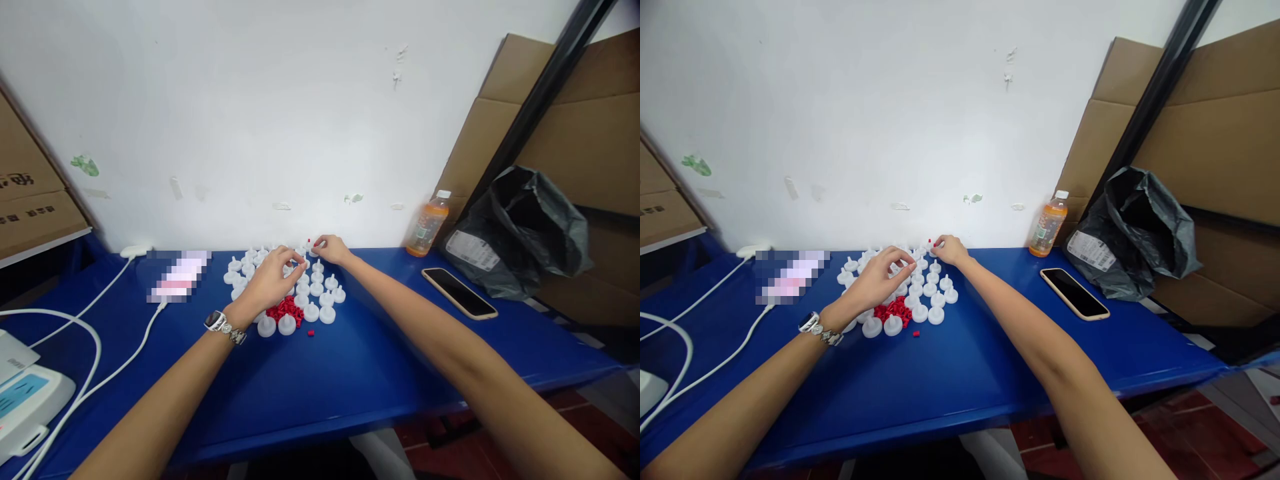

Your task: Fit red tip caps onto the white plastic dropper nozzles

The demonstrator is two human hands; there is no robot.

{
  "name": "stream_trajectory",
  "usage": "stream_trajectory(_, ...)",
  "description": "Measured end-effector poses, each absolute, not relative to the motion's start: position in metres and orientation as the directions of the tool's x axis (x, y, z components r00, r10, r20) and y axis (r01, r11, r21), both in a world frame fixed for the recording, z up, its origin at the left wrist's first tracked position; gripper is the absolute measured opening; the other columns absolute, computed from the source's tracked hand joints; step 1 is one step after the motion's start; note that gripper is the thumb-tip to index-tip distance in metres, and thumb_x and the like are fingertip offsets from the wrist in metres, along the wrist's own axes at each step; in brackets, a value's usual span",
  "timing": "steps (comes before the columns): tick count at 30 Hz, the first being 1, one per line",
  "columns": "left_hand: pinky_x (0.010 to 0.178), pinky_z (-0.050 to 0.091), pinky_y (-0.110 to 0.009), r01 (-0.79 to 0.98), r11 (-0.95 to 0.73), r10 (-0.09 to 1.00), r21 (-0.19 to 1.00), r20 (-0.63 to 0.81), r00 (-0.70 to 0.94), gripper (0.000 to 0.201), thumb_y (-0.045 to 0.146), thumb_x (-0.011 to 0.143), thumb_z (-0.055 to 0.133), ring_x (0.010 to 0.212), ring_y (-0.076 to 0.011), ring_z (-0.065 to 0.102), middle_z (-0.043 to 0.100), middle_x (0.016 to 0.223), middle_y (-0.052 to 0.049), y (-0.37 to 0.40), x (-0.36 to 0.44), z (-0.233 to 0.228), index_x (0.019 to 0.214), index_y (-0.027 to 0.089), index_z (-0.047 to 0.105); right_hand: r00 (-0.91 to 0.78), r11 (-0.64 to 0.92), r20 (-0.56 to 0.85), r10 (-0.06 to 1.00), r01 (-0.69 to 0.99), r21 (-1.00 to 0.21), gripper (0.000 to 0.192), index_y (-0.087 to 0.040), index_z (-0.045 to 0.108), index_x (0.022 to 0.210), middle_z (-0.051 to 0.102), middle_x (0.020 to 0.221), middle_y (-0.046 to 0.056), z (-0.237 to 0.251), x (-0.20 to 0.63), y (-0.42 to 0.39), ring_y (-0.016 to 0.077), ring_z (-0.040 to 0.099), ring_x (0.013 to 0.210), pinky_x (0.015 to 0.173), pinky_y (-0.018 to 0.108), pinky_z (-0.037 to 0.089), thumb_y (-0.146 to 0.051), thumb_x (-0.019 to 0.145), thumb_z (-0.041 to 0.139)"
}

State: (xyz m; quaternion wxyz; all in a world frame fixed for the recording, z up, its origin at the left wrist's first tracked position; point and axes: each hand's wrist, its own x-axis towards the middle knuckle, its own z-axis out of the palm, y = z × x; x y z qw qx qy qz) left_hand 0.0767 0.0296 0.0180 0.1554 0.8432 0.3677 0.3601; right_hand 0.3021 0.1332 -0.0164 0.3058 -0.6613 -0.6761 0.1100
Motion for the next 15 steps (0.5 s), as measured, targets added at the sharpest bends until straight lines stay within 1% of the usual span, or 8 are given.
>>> stream_trajectory(3,0.080,0.048,-0.036,0.512,-0.670,0.742,0.537,0.487,0.461,0.026,0.043,0.094,0.050,0.095,-0.0213,0.059,0.061,0.104,-0.005,0.028,0.073,0.014,0.097,0.022,0.065,0.060,0.114,0.279,0.958,0.818,-0.564,0.013,-0.019,0.070,0.085,0.072,0.082,0.004,-0.012,0.295,0.134,0.0163,0.065,0.076,0.068,0.025,0.045,-0.029,0.078,0.068)
stream_trajectory(5,0.081,0.048,-0.036,0.520,-0.662,0.749,0.539,0.480,0.455,0.025,0.042,0.094,0.051,0.094,-0.0208,0.059,0.062,0.104,-0.005,0.026,0.068,0.011,0.098,0.022,0.065,0.072,0.132,0.316,0.946,0.805,-0.579,0.010,-0.018,0.067,0.085,0.072,0.082,0.004,-0.005,0.290,0.126,0.0160,0.064,0.076,0.068,0.025,0.044,-0.027,0.081,0.064)
stream_trajectory(6,0.081,0.048,-0.036,0.521,-0.662,0.749,0.538,0.484,0.452,0.024,0.041,0.094,0.051,0.093,-0.0205,0.059,0.062,0.105,-0.005,0.025,0.065,0.011,0.100,0.022,0.064,0.071,0.159,0.344,0.936,0.787,-0.596,0.009,-0.018,0.065,0.084,0.071,0.081,0.004,0.000,0.288,0.119,0.0157,0.064,0.075,0.068,0.025,0.044,-0.026,0.082,0.062)
stream_trajectory(8,0.082,0.048,-0.036,0.518,-0.672,0.740,0.530,0.508,0.440,0.025,0.041,0.094,0.053,0.094,-0.0198,0.059,0.061,0.110,-0.005,0.023,0.062,0.010,0.107,0.022,0.061,0.038,0.270,0.416,0.908,0.707,-0.654,0.008,-0.018,0.060,0.081,0.069,0.074,0.003,0.008,0.280,0.098,0.0149,0.063,0.070,0.066,0.025,0.044,-0.026,0.083,0.059)
stream_trajectory(10,0.081,0.049,-0.036,0.515,-0.688,0.723,0.511,0.547,0.423,0.034,0.043,0.093,0.055,0.095,-0.0199,0.059,0.059,0.119,-0.007,0.022,0.060,0.010,0.120,0.022,0.055,-0.029,0.387,0.458,0.889,0.582,-0.715,0.012,-0.020,0.054,0.081,0.067,0.068,0.001,0.014,0.268,0.070,0.0138,0.061,0.063,0.062,0.024,0.043,-0.030,0.086,0.057)
stream_trajectory(12,0.081,0.050,-0.036,0.512,-0.709,0.699,0.485,0.583,0.415,0.045,0.043,0.092,0.057,0.099,-0.0208,0.059,0.055,0.127,-0.009,0.021,0.059,0.009,0.130,0.021,0.048,-0.111,0.457,0.469,0.876,0.498,-0.737,0.019,-0.021,0.050,0.081,0.065,0.067,-0.001,0.018,0.255,0.040,0.0130,0.058,0.060,0.059,0.024,0.040,-0.037,0.089,0.054)
stream_trajectory(13,0.082,0.050,-0.037,0.508,-0.720,0.686,0.472,0.590,0.425,0.046,0.043,0.092,0.057,0.100,-0.0213,0.059,0.055,0.126,-0.010,0.020,0.059,0.008,0.131,0.021,0.047,-0.147,0.487,0.480,0.865,0.482,-0.729,0.022,-0.021,0.048,0.079,0.063,0.066,-0.002,0.019,0.248,0.027,0.0124,0.055,0.058,0.057,0.024,0.038,-0.039,0.091,0.051)
stream_trajectory(15,0.083,0.050,-0.037,0.496,-0.741,0.668,0.453,0.578,0.469,0.039,0.042,0.094,0.054,0.100,-0.0217,0.059,0.060,0.118,-0.009,0.018,0.056,0.008,0.127,0.021,0.051,-0.148,0.510,0.516,0.844,0.520,-0.686,0.028,-0.022,0.044,0.074,0.055,0.062,-0.004,0.019,0.236,0.008,0.0117,0.049,0.057,0.057,0.024,0.034,-0.041,0.094,0.046)
